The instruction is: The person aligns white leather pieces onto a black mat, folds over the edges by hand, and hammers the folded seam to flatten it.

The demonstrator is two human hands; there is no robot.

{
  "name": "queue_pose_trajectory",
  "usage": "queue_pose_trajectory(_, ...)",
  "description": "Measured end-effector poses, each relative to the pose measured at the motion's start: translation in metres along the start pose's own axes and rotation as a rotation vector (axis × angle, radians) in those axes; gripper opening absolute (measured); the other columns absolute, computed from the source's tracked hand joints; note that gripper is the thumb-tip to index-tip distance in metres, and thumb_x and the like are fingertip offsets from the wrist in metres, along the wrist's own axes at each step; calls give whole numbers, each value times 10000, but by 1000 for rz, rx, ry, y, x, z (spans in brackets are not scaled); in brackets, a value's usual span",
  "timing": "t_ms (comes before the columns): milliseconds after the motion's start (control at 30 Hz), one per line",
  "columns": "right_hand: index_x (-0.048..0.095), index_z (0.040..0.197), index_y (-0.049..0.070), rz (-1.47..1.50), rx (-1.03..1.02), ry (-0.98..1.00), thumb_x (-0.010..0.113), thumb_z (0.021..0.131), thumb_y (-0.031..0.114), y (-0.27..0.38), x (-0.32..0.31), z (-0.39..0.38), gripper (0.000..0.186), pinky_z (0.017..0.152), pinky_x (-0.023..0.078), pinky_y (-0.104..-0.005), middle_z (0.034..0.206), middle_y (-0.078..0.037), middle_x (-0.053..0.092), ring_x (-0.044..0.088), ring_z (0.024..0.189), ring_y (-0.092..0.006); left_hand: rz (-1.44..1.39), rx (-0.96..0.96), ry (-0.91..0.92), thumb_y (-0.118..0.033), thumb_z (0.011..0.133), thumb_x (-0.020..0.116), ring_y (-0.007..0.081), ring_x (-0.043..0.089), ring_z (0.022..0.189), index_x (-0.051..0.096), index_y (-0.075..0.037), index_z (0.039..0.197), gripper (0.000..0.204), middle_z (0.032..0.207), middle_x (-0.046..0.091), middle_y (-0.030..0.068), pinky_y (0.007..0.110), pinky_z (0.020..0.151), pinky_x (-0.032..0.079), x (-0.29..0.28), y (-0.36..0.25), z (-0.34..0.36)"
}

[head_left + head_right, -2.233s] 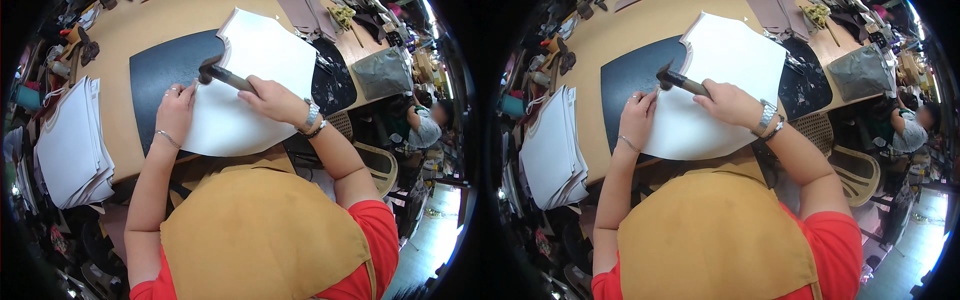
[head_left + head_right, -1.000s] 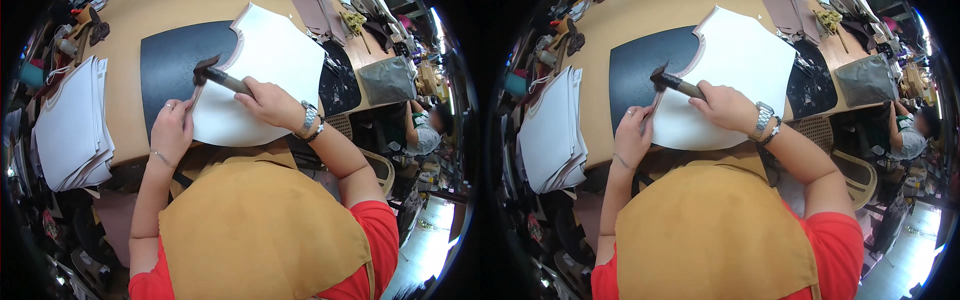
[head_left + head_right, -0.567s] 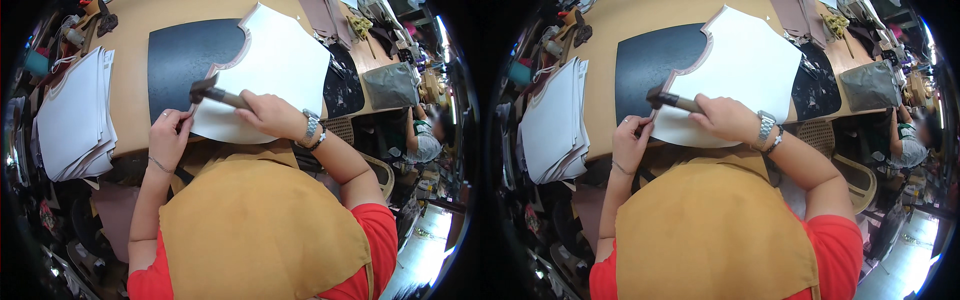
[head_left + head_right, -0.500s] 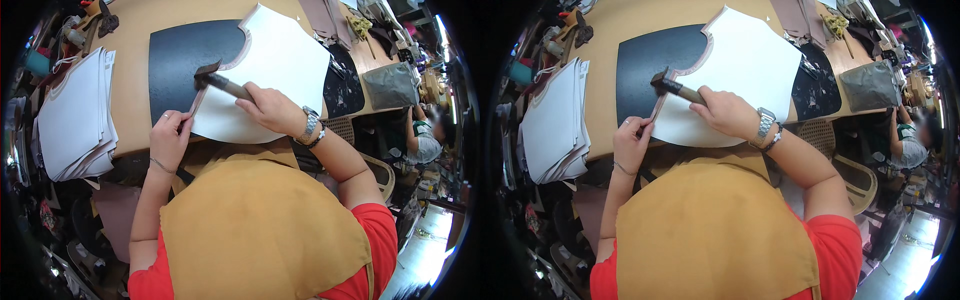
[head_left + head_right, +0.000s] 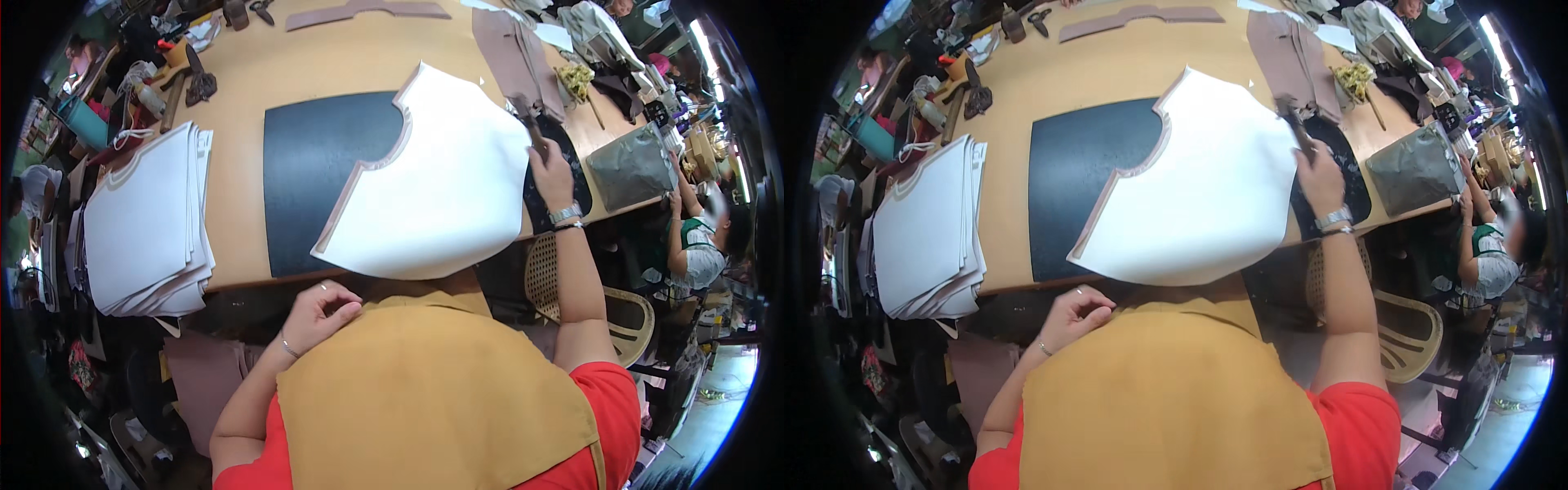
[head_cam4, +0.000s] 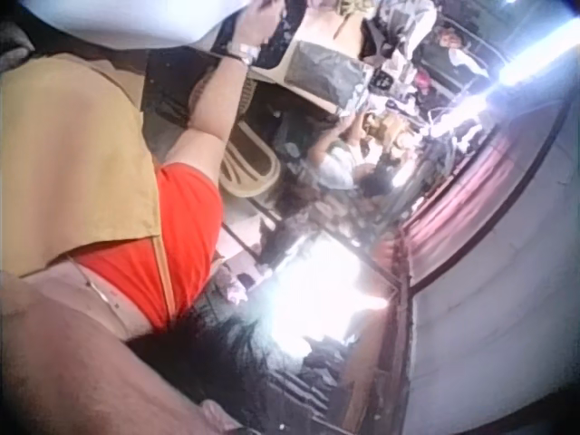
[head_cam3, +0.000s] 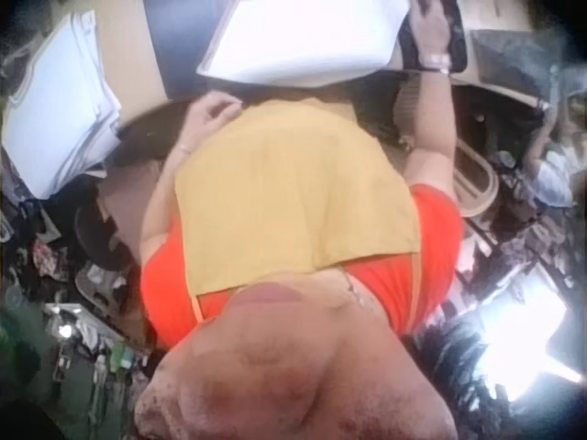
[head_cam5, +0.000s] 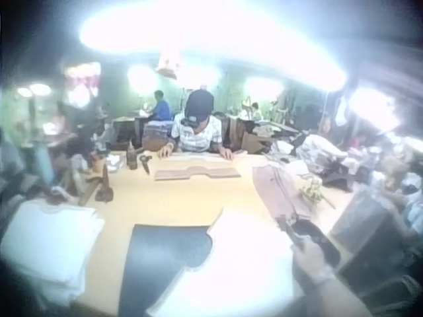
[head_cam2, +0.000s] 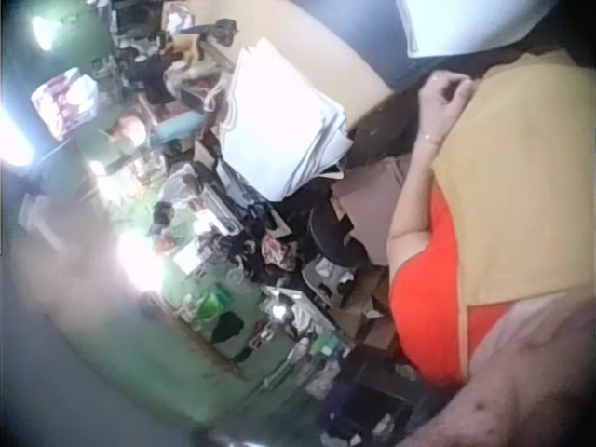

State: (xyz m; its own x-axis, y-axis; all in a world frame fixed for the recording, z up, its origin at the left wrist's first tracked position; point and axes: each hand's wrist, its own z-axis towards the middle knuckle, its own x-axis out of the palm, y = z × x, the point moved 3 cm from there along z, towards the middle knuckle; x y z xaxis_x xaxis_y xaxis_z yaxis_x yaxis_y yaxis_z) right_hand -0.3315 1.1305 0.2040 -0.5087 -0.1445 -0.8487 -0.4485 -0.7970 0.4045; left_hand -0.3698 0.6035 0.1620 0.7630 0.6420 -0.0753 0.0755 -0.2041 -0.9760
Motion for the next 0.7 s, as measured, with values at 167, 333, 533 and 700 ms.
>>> queue_pose_trajectory(167, 642, 1295, 41, -199, 239, -59, 717, 952, 313, -128, -27, 16, 444, 941, 529, -487, 1185, -220, 718, 679, 1103, -408, -527, -419, 142, -273, 1075, 620, 82, 614, 1114, 630, -6, 1362, 392, 1277, 695, 69, 263, 932, 504, 30, 20, 43)
queue_pose_trajectory(333, 658, 1274, 34, -39, -149, -192, 698, 961, 200, -64, -12, 18, 356, 1041, 477, -464, 1203, -194, 683, 615, 1193, -384, -516, -148, 49, -229, 1076, 617, 126, 604, 1188, 619, 19, 1387, 397, 1365, 659, 67, 299, 1028, 477, 43, -5, 61)
queue_pose_trajectory(533, 650, 1249, -6, 267, -433, 37, 674, 993, 180, 100, 36, -8, 318, 1076, 449, -421, 1260, -178, 658, 607, 1205, -345, -951, 445, -547, -217, 1033, 625, 197, 643, 1168, 648, 21, 1301, 360, 1237, 695, 97, 359, 1030, 490, -68, -71, -25)
queue_pose_trajectory(700, 653, 1278, -6, 119, -530, 215, 658, 1014, 205, 121, 68, -29, 339, 1090, 442, -434, 1339, -189, 636, 589, 1255, -375, -530, 687, -1272, -247, 1036, 612, 196, 637, 1157, 654, 12, 1295, 369, 1230, 697, 94, 357, 1035, 482, -189, -87, -198)
